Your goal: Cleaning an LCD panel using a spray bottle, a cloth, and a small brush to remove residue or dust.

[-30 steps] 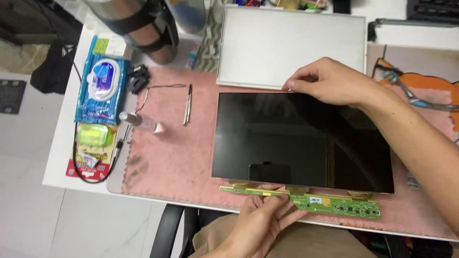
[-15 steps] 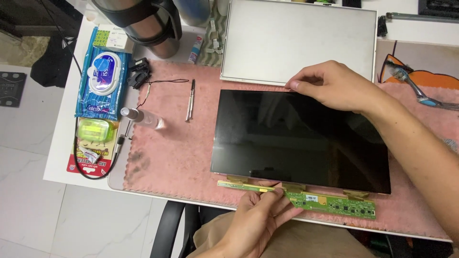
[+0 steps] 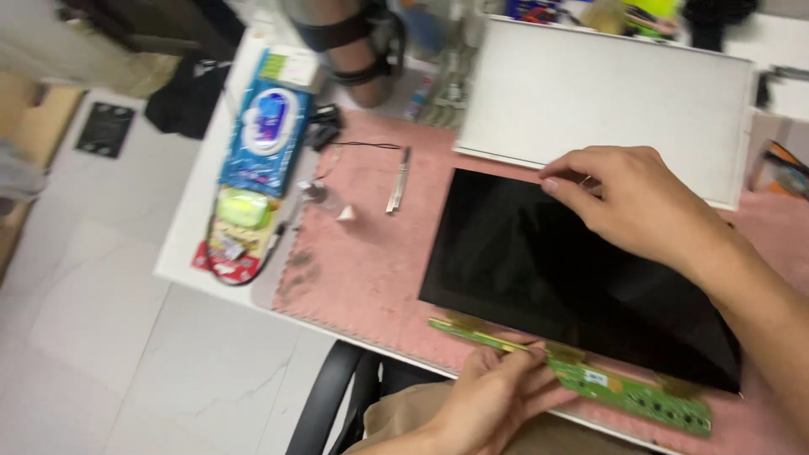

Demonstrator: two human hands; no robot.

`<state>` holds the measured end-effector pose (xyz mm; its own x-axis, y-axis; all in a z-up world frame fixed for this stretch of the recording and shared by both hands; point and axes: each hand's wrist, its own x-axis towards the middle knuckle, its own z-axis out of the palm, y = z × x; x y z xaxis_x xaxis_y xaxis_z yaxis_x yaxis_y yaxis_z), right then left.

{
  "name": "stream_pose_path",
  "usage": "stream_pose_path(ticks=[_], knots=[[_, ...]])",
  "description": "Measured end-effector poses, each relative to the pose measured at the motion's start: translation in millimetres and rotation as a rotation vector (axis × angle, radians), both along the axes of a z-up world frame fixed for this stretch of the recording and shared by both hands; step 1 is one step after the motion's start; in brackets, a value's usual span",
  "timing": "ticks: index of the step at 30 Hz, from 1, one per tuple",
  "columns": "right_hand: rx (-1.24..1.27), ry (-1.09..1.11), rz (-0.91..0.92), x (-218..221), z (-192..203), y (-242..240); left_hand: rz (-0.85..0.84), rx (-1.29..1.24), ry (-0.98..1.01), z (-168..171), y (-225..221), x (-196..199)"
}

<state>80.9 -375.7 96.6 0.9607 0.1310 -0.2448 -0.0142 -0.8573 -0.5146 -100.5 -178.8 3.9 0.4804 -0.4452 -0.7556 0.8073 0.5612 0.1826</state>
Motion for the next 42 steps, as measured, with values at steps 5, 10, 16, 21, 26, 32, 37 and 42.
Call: stream_pose_path(ticks=[5,10,16,21,26,32,37,42], knots=[[0.437,-0.184,0.256,18.3,-2.7,102.2,-0.005,-0.086,-0.068,-18.8,-2.4,-2.7],[0.553,-0.214,0.511,26.7,-39.4,207.6,0.006,-0.114,-0.022,-32.5,1.4,-6.8],[0.805,-0.340,0.353,26.7,-89.1,219.5,0.062,-0.089,0.054,-19.1,13.0,-4.6],[0.987,-0.087,0.039,-17.9,-36.6,96.5,0.047,-0.042,0.147,19.6,32.9,9.4],[0.877,-0.073,-0.218,-65.8,-27.6,8.0,-0.098,0.026,0.221,62.7,49.5,26.2],[0.255,-0.308,-0.075,-99.0,-52.3,3.0,-0.392,-0.009,0.085,54.5,53.7,12.0],[0.263,-0.381,0.066,-104.1,-60.3,8.8,-0.502,-0.009,-0.053,61.3,52.9,8.8],[0.245,-0.373,0.025,-126.1,-65.9,-18.7,-0.722,-0.006,-0.220,67.5,59.2,12.2]])
